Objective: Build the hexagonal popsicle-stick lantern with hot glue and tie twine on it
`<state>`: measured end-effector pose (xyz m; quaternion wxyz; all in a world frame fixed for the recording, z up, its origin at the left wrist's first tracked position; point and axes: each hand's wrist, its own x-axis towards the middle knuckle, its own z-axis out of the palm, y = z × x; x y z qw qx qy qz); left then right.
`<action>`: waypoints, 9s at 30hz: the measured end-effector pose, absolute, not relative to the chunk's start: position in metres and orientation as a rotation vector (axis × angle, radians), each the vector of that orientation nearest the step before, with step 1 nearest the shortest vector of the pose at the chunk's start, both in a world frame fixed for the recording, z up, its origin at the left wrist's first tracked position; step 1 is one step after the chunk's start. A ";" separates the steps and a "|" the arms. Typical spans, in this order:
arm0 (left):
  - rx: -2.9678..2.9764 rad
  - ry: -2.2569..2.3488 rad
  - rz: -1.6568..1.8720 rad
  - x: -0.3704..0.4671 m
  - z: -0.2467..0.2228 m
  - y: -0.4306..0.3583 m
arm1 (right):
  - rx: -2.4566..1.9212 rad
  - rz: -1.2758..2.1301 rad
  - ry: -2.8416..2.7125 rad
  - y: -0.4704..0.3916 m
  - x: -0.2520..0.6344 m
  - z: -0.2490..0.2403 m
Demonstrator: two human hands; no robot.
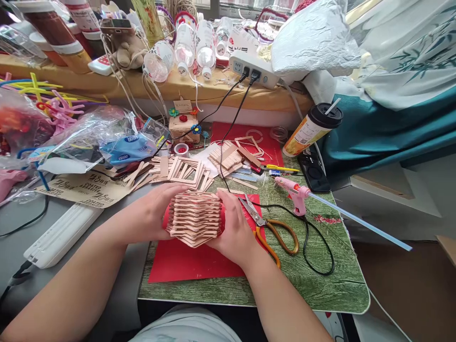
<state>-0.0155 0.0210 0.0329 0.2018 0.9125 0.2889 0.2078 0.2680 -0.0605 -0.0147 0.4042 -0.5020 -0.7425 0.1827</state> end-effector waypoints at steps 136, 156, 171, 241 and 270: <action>2.056 0.557 1.208 0.007 -0.015 0.019 | -1.104 0.477 -1.774 -0.071 0.279 -0.016; 2.145 0.564 1.203 0.009 -0.009 0.017 | -1.050 0.206 -1.753 -0.065 0.274 0.005; 2.248 0.571 1.249 0.013 0.002 0.018 | -0.960 0.197 -1.752 -0.064 0.275 0.005; 2.206 0.696 0.861 -0.032 0.059 -0.017 | -1.041 0.697 -1.807 -0.097 0.278 0.048; 1.976 0.849 0.661 -0.026 -0.026 -0.010 | -1.279 0.927 -1.702 -0.093 0.269 -0.021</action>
